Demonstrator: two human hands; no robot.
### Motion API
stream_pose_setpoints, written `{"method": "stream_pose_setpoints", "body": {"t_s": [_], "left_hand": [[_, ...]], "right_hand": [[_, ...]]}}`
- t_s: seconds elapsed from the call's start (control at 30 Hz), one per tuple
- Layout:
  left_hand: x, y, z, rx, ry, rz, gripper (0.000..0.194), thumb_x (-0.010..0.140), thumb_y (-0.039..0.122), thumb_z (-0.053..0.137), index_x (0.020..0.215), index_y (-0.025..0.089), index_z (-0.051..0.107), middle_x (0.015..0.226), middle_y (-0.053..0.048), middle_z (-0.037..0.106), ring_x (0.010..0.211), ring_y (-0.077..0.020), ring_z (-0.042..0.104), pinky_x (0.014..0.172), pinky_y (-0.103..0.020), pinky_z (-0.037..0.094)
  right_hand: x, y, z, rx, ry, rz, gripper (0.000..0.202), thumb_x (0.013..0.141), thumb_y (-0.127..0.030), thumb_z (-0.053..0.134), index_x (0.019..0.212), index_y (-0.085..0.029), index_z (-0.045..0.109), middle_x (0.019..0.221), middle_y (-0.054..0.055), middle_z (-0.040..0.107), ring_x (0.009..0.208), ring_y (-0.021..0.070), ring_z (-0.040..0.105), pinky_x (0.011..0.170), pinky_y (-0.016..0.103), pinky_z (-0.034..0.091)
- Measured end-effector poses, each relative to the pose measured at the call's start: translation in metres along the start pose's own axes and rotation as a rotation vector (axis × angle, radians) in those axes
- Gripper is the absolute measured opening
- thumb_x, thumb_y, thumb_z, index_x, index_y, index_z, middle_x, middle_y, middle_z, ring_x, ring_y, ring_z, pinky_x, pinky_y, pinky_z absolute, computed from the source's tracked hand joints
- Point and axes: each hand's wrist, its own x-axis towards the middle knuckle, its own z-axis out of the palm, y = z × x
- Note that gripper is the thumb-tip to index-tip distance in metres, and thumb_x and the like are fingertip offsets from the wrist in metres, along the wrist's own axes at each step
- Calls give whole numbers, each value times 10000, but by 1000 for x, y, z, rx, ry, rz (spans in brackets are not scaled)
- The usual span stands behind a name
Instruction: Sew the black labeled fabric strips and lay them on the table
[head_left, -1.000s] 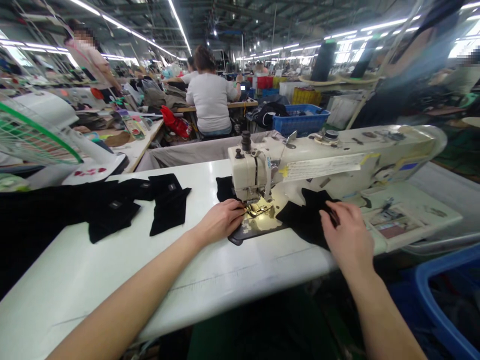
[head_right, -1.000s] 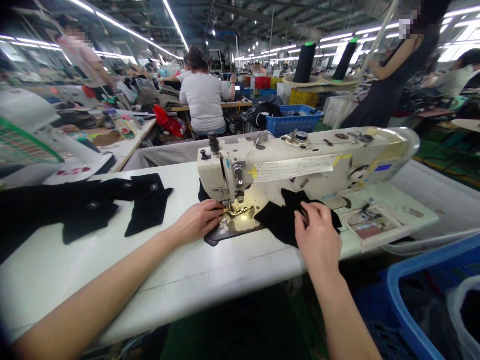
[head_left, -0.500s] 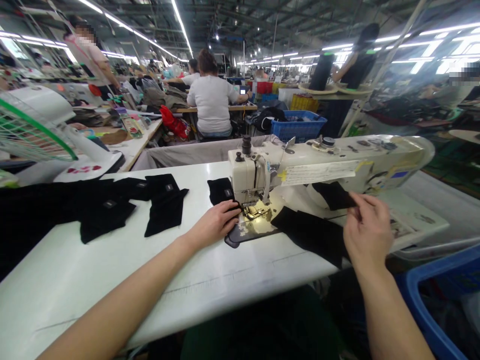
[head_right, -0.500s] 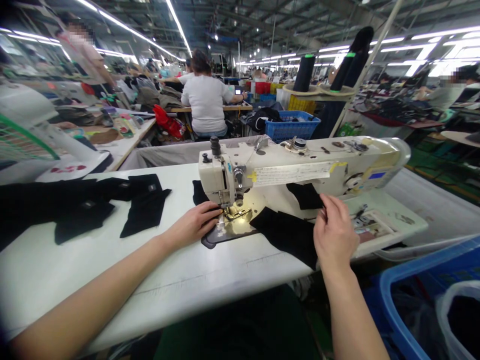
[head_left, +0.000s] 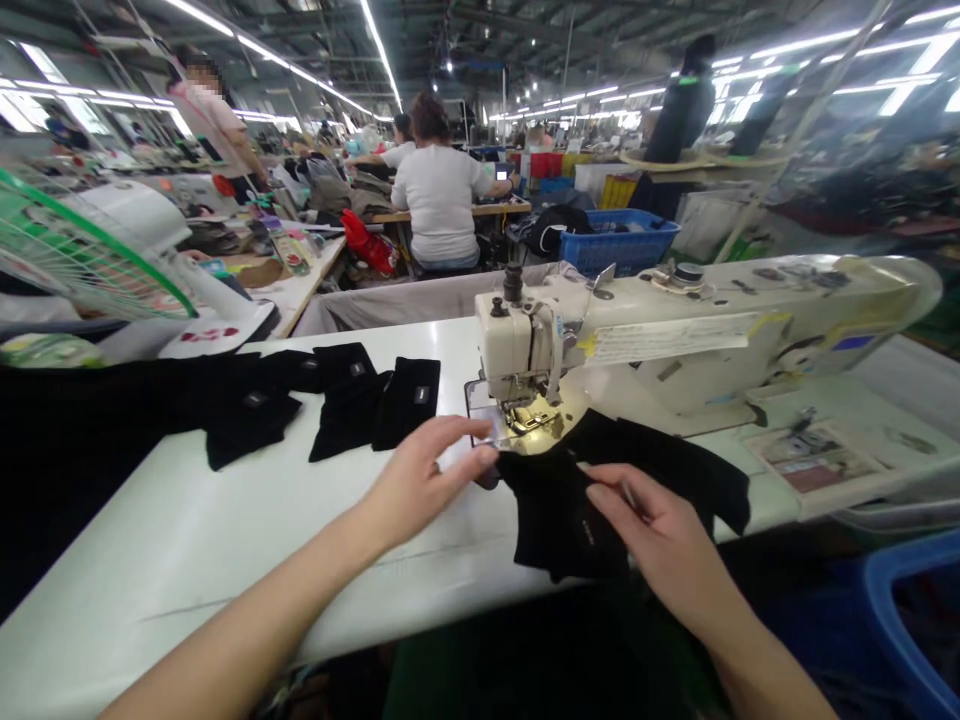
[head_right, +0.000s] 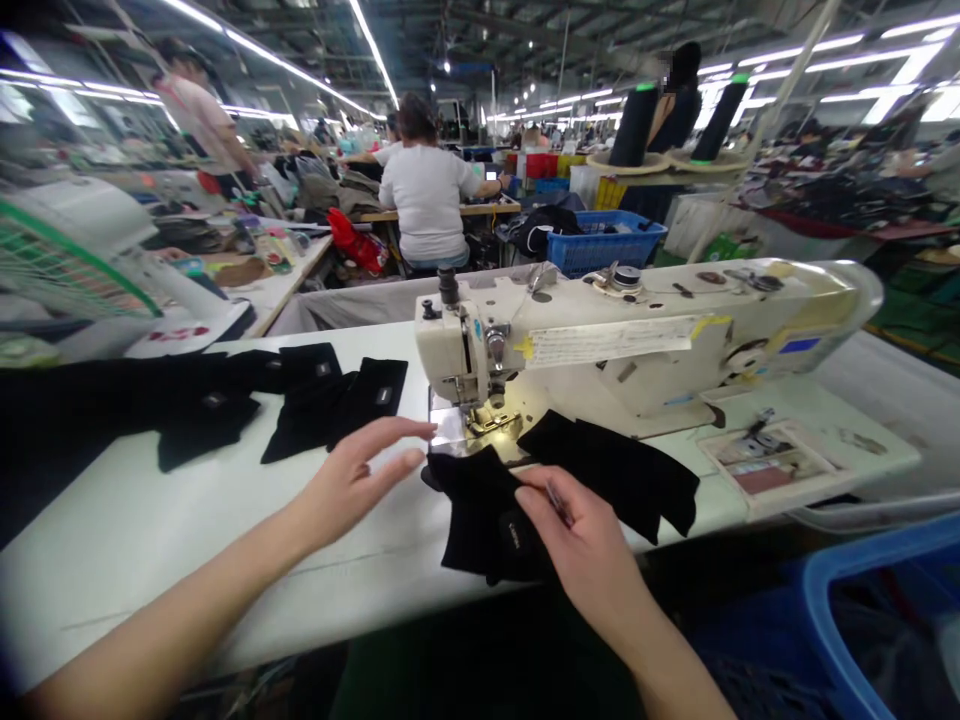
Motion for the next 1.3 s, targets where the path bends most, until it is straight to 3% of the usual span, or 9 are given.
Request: {"method": "stream_pose_setpoints", "body": {"t_s": [0.1,0.17,0.3,0.47,0.57,0.7,0.9,1.07,1.3], "left_hand": [[4,31,18,-387,-234,-85,304,848,404,724,1093,223,738,1063,-52,764,966,-228,713,874,-350,578],[11,30,29,-532,-286,-185,162,836,300,722,951,194,765,930,-37,778,865,-203,726,815,-318,584],[28,-4,29,-624,-246,-282,139,830,231,706,934,165,769,942,-47,783,873,-200,731,834,-325,579],[45,-45,20,-514,-472,-148,247,881,159,606,1059,224,764,1052,-4,779,1012,-183,714,966,-360,540],[52,-53,34,-302,-340,-149,208,846,130,633,979,200,777,956,-8,787,906,-184,726,917,-341,557],[56,-57,56,-4,-75,-26,182,816,92,646,892,195,775,900,-35,761,894,-207,698,898,-362,552],[56,-64,63,-64,-92,33,164,814,121,684,957,181,740,875,-23,698,801,-167,655,777,-306,553],[47,-54,64,251,53,78,69,841,208,733,837,173,674,902,-56,630,869,-225,599,785,-366,527],[27,-45,70,387,-57,309,215,1011,249,512,1027,164,708,979,-87,642,925,-225,577,833,-364,530]], "right_hand": [[-7,0,22,66,-143,23,280,907,-456,583,945,-220,727,855,19,727,785,186,669,742,275,536],[-13,5,31,92,-169,106,299,883,-471,601,979,-209,708,823,16,711,760,191,658,717,284,531],[-33,21,41,72,-240,256,298,847,-478,624,896,-193,695,765,5,667,702,184,619,644,273,502],[-54,32,50,86,-265,255,397,940,-542,494,785,-202,628,620,-23,553,575,158,550,569,256,483],[-58,33,58,39,-189,193,358,926,-507,521,835,-189,659,698,7,614,673,180,617,651,265,517],[-60,40,66,10,-90,129,408,935,-441,518,1209,-160,630,670,-18,623,606,168,622,616,257,537],[-47,48,56,-320,137,-210,268,987,-382,534,1124,-191,664,977,87,708,793,196,693,665,273,577],[-39,48,50,-514,-112,-557,273,1020,-244,476,1209,-170,659,1219,121,698,1000,224,717,821,314,609],[-47,51,44,-636,-176,-730,309,1007,-156,437,1184,-99,684,1173,148,731,877,229,746,729,332,636]]}}
